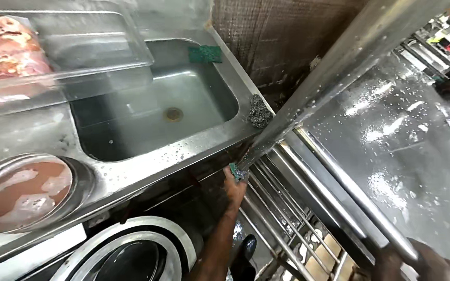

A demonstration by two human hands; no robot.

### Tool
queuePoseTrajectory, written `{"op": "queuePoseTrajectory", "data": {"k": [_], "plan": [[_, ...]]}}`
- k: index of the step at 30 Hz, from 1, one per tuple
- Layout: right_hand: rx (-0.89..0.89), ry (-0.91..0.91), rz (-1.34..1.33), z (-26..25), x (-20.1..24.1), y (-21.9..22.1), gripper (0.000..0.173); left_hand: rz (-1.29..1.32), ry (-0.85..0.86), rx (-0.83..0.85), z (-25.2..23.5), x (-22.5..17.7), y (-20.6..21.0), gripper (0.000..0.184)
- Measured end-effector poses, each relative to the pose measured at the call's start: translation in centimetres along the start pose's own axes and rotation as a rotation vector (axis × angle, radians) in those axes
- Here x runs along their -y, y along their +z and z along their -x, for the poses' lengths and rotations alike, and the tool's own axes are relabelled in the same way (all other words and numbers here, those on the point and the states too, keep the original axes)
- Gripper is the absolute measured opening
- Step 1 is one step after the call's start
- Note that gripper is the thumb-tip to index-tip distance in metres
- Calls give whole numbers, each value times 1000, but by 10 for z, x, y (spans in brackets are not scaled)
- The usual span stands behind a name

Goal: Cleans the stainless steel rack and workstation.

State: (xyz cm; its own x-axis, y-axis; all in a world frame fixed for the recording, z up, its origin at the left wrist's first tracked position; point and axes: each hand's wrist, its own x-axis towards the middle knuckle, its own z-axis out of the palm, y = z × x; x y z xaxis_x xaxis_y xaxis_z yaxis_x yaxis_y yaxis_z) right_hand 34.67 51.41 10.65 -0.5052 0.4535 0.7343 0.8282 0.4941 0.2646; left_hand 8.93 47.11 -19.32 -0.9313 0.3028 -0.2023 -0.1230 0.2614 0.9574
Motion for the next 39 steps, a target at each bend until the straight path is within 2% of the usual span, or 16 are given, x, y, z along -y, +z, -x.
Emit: {"op": "queuePoseTrajectory", "data": {"k": [4,6,8,12,15,18,20,23,27,31,33,36,39], "plan": [[-27,0,11,-3,3,-2,26,370,382,-2,14,-94,-14,74],[-30,10,11,-5,5,-3,25,436,466,-12,11,-107,-15,72],[-31,16,12,-7,6,-3,25,395,482,-56,7,-97,-10,74],[-68,43,11,-7,8,-2,27,303,375,-8,3,-75,-14,71],[-116,74,-8,-9,14,2,26,279,217,11,-1,-48,-23,70],[-130,111,-48,-5,14,0,21,556,-137,36,8,-17,-34,54],[-112,116,-87,-3,14,-4,19,650,-302,131,26,-5,-58,50],[-89,123,-112,-5,13,-7,21,747,-309,356,64,-7,-81,44],[-89,114,-179,-4,15,-6,23,934,-452,531,112,-26,-87,44],[-70,80,-273,-2,12,-6,29,1094,-433,871,117,-20,-74,51],[-61,53,-369,0,10,-10,35,1101,-398,1009,129,-36,-70,51],[-78,-8,-542,8,4,-19,37,990,-365,1054,170,-81,-72,54],[-142,-22,-870,36,-1,-29,30,898,-373,1112,207,-107,-76,45]]}}
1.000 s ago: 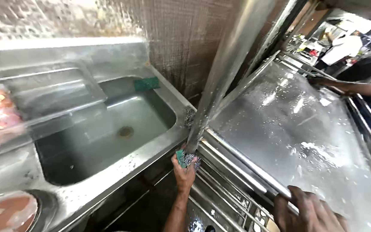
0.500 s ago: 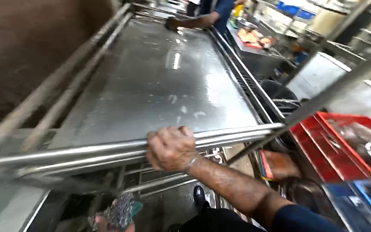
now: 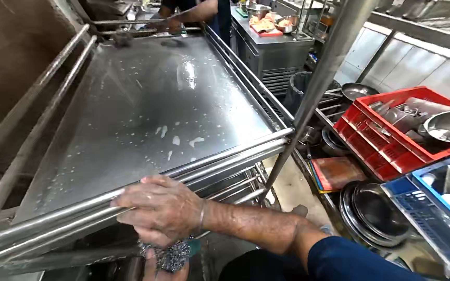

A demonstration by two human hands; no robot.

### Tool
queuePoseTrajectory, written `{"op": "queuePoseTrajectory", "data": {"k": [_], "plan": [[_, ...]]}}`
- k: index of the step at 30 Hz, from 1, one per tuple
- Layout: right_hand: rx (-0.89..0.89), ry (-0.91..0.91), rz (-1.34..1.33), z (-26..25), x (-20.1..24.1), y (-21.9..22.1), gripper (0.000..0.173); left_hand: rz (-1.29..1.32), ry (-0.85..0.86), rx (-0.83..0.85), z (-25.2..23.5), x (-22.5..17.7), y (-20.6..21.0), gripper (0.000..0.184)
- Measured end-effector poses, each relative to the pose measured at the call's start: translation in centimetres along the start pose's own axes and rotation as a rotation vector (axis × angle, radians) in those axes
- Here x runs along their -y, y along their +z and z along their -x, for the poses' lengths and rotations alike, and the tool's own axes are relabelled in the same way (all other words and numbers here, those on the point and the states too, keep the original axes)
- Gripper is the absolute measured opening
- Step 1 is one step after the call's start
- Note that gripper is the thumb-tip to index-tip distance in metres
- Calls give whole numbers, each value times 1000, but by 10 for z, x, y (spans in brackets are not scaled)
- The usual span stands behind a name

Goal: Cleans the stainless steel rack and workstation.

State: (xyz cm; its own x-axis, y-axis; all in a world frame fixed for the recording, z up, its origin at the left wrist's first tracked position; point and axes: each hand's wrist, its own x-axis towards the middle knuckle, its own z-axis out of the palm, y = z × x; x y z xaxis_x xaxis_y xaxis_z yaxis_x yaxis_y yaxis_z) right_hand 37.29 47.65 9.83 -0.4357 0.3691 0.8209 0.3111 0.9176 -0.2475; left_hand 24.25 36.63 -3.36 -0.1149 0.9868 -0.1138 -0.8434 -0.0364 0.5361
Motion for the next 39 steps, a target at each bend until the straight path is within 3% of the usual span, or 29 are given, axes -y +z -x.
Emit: {"op": "queuePoseTrajectory", "data": {"k": [2,3,5,7,9,14,16,19,24,27,31,35,39], "plan": [[-112,98,-189,40,9,-16,29,-34,-41,11,9,11,20,38],[-155,237,-249,67,12,-24,31,-55,-56,3,14,17,31,34],[-175,688,-444,118,14,-42,47,-105,-97,-25,23,30,55,32],[-231,1196,-840,154,6,-61,65,-135,-156,-23,26,50,74,35],[-335,1425,-1200,181,-5,-72,52,-151,-221,-8,28,77,89,40],[-343,1284,-1647,221,-13,-103,55,-192,-326,59,24,144,120,72],[-439,1257,-1778,227,-11,-119,52,-291,-296,82,22,164,132,65],[-572,1236,-1862,238,-6,-142,43,-591,-107,179,17,190,144,45],[-726,1204,-1918,241,13,-173,41,-1025,326,448,-5,212,149,30],[-864,1261,-1809,241,21,-198,38,-1237,495,519,-13,220,166,24],[-942,1390,-1579,252,21,-226,37,-1413,582,534,-16,228,182,20],[-1094,1454,-1222,263,9,-255,46,-1320,741,613,-17,214,198,18],[-1208,1359,-870,253,-16,-286,61,-1252,989,735,-21,168,237,17]]}}
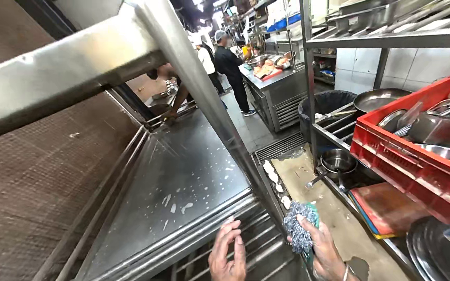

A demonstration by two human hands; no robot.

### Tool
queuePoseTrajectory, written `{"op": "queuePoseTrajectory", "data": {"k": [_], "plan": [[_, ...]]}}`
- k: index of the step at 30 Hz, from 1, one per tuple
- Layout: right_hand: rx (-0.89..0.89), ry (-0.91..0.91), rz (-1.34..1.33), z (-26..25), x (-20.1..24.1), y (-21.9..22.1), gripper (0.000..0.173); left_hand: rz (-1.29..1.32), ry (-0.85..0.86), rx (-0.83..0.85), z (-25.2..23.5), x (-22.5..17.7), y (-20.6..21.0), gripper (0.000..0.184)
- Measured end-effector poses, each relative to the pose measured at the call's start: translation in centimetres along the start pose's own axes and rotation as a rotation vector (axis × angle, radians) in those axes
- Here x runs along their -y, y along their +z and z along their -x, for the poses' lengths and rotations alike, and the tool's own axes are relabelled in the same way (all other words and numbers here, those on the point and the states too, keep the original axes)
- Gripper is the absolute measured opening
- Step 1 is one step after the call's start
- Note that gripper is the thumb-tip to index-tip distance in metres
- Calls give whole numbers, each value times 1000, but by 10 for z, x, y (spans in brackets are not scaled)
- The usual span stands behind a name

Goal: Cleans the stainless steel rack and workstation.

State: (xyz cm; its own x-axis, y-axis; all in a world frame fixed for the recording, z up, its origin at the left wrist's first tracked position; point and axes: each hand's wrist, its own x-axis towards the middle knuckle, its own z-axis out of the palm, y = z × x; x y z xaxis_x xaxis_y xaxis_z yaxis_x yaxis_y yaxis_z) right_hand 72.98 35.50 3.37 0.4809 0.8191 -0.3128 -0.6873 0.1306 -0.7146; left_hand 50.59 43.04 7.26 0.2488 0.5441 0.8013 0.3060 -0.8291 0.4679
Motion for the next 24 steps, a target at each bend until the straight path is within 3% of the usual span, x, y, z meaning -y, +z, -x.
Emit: {"op": "queuePoseTrajectory", "data": {"k": [3,6,11,14,16,18,22,24], "plan": [[12,-258,128,-7,45,40,75,-153,78,-42,-37,4,-32,19],[111,-597,231,1,90,100,68,-393,11,4,-59,25,-61,31],[196,-1516,408,2,162,205,47,-712,-234,241,-68,40,-91,45],[125,-1920,445,-9,198,272,38,-712,-189,225,-68,42,-87,45],[95,-1985,588,-13,198,295,40,-745,-94,147,-64,45,-82,44],[60,-1921,809,-5,173,287,45,-785,-31,92,-58,49,-80,42],[-209,-1727,1223,-25,44,211,49,-771,-13,152,-56,52,-84,39],[-263,-1594,1234,-42,-19,161,53,-759,-5,169,-55,53,-87,41]]}}
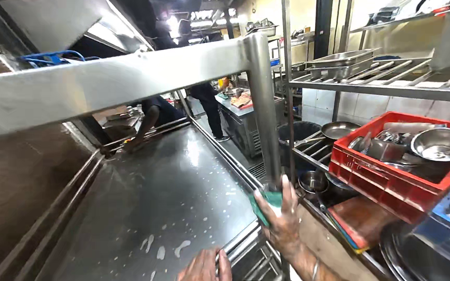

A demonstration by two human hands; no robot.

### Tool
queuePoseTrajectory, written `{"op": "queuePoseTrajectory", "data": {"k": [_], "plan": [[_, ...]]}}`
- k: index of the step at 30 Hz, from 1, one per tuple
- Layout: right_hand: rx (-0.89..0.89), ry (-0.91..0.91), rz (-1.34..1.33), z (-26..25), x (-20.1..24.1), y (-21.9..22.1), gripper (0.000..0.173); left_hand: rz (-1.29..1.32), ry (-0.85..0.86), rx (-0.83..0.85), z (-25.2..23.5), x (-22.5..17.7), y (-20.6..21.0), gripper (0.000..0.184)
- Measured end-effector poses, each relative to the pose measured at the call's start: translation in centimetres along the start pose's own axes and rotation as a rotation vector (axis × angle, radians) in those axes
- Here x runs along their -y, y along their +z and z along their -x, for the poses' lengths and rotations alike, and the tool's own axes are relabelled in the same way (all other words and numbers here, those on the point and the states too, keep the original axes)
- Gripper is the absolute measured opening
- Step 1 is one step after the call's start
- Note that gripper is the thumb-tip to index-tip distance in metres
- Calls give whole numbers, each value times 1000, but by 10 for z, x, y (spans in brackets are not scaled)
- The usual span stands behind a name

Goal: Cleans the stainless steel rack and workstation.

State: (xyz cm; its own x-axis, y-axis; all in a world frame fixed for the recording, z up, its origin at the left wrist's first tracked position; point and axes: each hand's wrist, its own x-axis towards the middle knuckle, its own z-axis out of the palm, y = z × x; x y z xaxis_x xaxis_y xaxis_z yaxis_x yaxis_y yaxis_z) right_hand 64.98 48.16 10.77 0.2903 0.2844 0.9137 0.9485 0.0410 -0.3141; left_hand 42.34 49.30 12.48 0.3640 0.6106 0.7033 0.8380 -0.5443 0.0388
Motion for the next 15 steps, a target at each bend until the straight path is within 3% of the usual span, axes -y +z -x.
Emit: {"op": "queuePoseTrajectory", "data": {"k": [2,4,9,12,15], "plan": [[18,64,-96,24,-12,0,54,6,21,21,1,2,-1,42],[53,68,-102,12,-6,-7,61,11,67,72,6,7,-7,42],[-59,-84,19,-131,34,-31,59,63,142,98,4,14,-8,43],[-212,-134,96,-217,62,-39,47,91,159,145,4,17,-12,47],[-265,-156,120,-225,69,-37,48,98,166,154,6,21,-13,49]]}}
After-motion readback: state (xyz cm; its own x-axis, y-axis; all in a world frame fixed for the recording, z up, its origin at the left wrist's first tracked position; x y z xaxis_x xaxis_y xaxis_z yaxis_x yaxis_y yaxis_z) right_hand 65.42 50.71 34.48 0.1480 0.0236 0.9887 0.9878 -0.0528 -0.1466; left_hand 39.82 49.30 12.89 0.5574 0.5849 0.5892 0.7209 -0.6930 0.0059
